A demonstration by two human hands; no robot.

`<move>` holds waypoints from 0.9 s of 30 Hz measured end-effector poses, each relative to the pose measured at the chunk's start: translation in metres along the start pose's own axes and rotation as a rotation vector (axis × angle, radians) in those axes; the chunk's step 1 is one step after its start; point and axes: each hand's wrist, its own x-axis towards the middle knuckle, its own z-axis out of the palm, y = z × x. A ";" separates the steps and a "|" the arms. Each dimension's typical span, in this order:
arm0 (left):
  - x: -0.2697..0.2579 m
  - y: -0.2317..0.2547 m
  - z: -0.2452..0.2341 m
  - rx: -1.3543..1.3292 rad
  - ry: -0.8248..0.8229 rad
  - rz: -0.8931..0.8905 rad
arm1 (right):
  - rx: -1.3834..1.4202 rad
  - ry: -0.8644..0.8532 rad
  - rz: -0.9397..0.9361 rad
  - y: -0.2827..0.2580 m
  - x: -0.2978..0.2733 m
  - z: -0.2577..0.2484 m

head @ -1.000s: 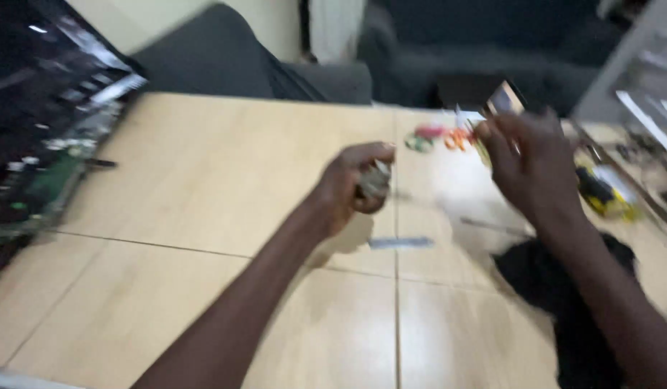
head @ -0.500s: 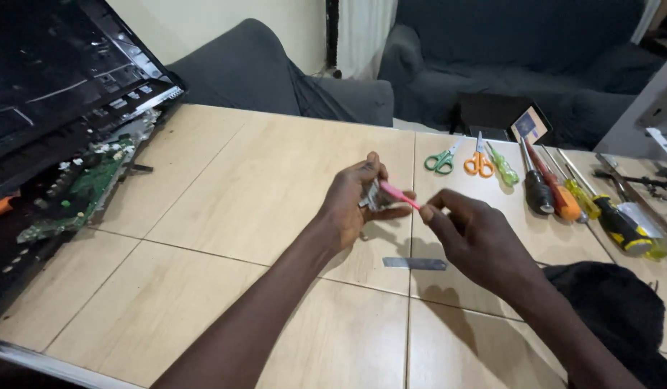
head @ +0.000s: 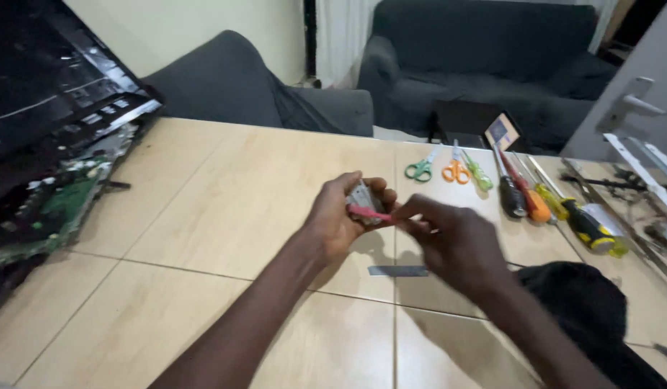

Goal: Cleaning a small electronic component using a toothbrush on a workbench with various tools present.

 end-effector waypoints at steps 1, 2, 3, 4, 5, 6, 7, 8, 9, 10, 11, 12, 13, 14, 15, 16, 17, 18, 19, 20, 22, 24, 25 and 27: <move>0.000 0.000 0.007 0.001 0.007 0.012 | 0.005 -0.005 -0.012 0.004 0.002 -0.008; -0.005 0.001 0.011 -0.012 -0.011 0.028 | -0.051 0.017 -0.006 0.007 0.003 -0.012; -0.009 0.001 0.014 -0.024 -0.029 0.044 | -0.106 0.041 -0.002 0.012 0.004 -0.017; -0.011 -0.006 0.009 -0.024 -0.029 0.037 | -0.107 0.041 0.005 0.010 -0.001 -0.005; -0.012 -0.012 0.005 0.003 0.048 -0.007 | 0.054 0.028 0.059 0.009 -0.005 0.006; -0.006 -0.018 0.006 0.034 0.108 -0.051 | 0.209 0.033 0.112 0.010 -0.006 0.014; -0.011 -0.012 0.019 0.039 0.089 -0.059 | 0.201 0.051 0.118 0.012 -0.001 0.008; -0.023 -0.005 0.025 0.127 0.128 -0.064 | 0.149 0.028 0.072 0.013 0.002 0.008; -0.035 0.002 0.030 0.215 0.166 -0.071 | 0.097 0.006 0.024 0.012 0.005 0.009; -0.042 0.009 0.032 0.216 0.178 -0.068 | 0.105 -0.003 0.021 0.012 0.005 0.006; -0.049 0.016 0.034 0.302 0.124 -0.046 | 0.090 0.025 0.012 0.012 0.004 0.003; -0.052 0.023 0.040 0.388 0.057 -0.025 | 0.068 0.063 0.007 0.013 0.004 -0.003; -0.056 0.021 0.042 0.390 0.056 -0.026 | 0.069 0.065 0.007 0.008 0.000 0.004; -0.059 0.021 0.045 0.405 0.115 -0.043 | 0.139 0.013 -0.011 0.004 -0.003 0.010; -0.063 0.020 0.047 0.420 0.175 -0.060 | 0.210 -0.038 -0.030 0.000 -0.007 0.016; -0.058 0.019 0.045 0.421 0.180 -0.060 | 0.214 -0.042 -0.030 0.011 0.002 0.012; -0.053 0.017 0.042 0.458 0.110 -0.074 | 0.127 0.007 -0.040 0.022 0.010 0.009; -0.050 0.012 0.040 0.491 0.041 -0.099 | 0.040 0.052 -0.039 0.035 0.013 0.006; -0.058 0.010 0.039 0.490 0.047 -0.111 | 0.043 0.045 -0.029 0.025 0.006 0.004; -0.055 0.012 0.046 0.470 0.025 -0.084 | -0.014 0.077 -0.052 0.016 0.006 -0.005; -0.054 0.017 0.055 0.448 0.006 -0.052 | -0.070 0.108 -0.082 0.004 0.004 -0.018; -0.062 0.023 0.051 0.418 -0.044 -0.027 | 0.013 0.095 -0.066 -0.003 -0.003 -0.020; -0.065 0.022 0.048 0.416 -0.027 -0.021 | 0.021 0.082 -0.074 0.001 -0.004 -0.008; -0.064 0.020 0.046 0.418 -0.079 -0.002 | 0.206 0.135 -0.069 0.013 -0.006 0.013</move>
